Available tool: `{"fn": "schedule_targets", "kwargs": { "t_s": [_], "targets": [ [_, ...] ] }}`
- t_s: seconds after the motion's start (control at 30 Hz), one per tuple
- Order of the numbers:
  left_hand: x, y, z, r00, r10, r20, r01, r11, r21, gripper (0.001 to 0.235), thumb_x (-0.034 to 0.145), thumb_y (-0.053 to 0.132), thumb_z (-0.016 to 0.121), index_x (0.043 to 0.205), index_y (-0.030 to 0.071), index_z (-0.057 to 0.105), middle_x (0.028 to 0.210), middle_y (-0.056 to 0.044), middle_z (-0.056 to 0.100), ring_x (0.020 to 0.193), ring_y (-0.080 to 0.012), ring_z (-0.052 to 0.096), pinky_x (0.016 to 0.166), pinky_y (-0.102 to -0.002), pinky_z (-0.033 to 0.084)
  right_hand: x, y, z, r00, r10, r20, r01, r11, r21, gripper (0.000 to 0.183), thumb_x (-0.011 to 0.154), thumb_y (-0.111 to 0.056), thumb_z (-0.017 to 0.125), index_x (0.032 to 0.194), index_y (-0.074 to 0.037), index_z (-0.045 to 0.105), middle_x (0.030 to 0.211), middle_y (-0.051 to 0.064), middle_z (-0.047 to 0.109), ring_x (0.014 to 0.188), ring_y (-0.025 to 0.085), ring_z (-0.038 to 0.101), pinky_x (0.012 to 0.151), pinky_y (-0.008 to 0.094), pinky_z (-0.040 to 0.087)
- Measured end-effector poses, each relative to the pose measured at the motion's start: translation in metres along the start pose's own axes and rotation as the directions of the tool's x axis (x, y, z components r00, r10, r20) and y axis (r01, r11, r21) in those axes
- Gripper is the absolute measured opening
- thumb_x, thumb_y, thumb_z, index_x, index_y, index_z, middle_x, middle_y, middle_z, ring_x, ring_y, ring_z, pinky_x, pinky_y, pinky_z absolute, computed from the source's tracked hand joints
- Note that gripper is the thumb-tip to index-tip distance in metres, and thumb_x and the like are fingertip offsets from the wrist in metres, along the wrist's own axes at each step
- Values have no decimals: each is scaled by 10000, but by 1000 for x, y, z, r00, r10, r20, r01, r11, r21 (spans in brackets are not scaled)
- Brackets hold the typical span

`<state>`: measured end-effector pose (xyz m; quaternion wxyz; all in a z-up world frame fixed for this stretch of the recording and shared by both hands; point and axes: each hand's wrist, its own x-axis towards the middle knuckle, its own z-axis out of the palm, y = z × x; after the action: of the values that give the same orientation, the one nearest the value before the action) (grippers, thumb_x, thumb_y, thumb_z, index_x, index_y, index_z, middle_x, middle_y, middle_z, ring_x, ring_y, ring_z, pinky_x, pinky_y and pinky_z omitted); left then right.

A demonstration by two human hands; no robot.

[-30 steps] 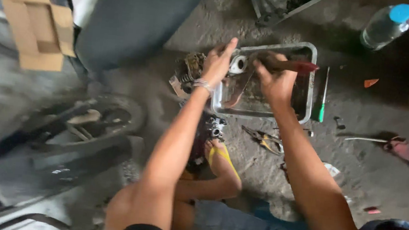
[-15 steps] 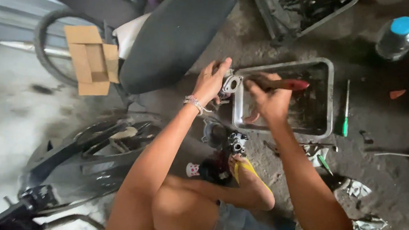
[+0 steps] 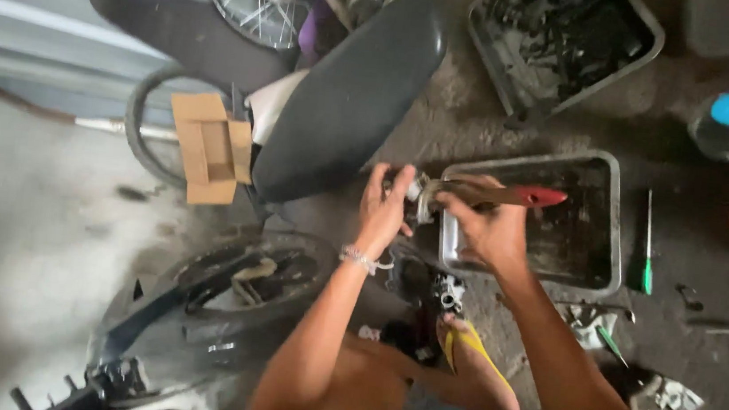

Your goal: The person is cleaning and inspecting a motorcycle carburetor using a brush and a tray of solvent.

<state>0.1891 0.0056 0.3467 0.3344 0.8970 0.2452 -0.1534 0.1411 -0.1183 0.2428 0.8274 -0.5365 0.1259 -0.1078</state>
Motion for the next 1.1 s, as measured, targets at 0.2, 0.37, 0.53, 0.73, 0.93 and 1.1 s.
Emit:
{"fn": "schedule_targets", "kwargs": {
  "t_s": [0.2, 0.37, 0.53, 0.73, 0.93, 1.1],
  "targets": [
    [44, -35, 9, 994, 101, 34, -85, 940, -331, 573, 933, 452, 649, 1306, 51, 481, 1163, -207, 470, 899, -313, 599, 599, -376, 652, 17, 5, -18, 985, 157, -75, -159, 987, -28, 266, 937, -141, 834, 1060, 58, 707, 749, 231, 700, 779, 312, 733, 835, 422, 570],
    [52, -46, 8, 973, 215, 81, -183, 937, -297, 459, 884, 395, 611, 1256, 139, 532, 1147, -104, 477, 1022, -258, 466, 833, -418, 442, 22, -3, 3, 981, 167, -97, -164, 986, 44, 297, 905, -98, 844, 1106, 78, 715, 834, 283, 711, 845, 329, 734, 728, 430, 578],
    [66, -71, 16, 931, 340, 134, -204, 788, -581, 359, 850, 192, 657, 1198, 126, 594, 982, 0, 505, 894, -104, 531, 746, -252, 492, 12, 20, 22, 912, 397, -102, -396, 918, 29, 365, 741, -143, 941, 1040, -21, 769, 896, 205, 751, 871, 268, 752, 767, 398, 616],
    [48, -63, 15, 849, 478, 223, -223, 708, -670, 626, 904, -12, 646, 1491, 95, 457, 1226, -125, 655, 1071, -112, 612, 928, -243, 515, 49, 44, 4, 846, 512, -150, -516, 856, 9, 311, 796, -244, 883, 723, -29, 670, 609, 178, 660, 413, 252, 590, 235, 491, 495],
    [64, -82, 19, 877, 455, 151, -250, 703, -666, 723, 891, -45, 670, 1547, 109, 409, 1174, -133, 681, 1050, -160, 656, 927, -276, 549, 32, -21, 3, 917, 374, -136, -377, 926, 4, 244, 822, -212, 867, 765, -12, 739, 592, 153, 651, 573, 184, 638, 430, 439, 460],
    [13, -34, 31, 897, 397, 195, -231, 796, -560, 824, 826, 29, 763, 1556, 175, 410, 1221, -105, 625, 1054, -154, 628, 930, -306, 569, 40, 2, -7, 939, 315, -134, -334, 930, -154, 289, 791, -257, 875, 734, -13, 730, 629, 200, 668, 561, 302, 671, 412, 481, 508]
  ]
}}
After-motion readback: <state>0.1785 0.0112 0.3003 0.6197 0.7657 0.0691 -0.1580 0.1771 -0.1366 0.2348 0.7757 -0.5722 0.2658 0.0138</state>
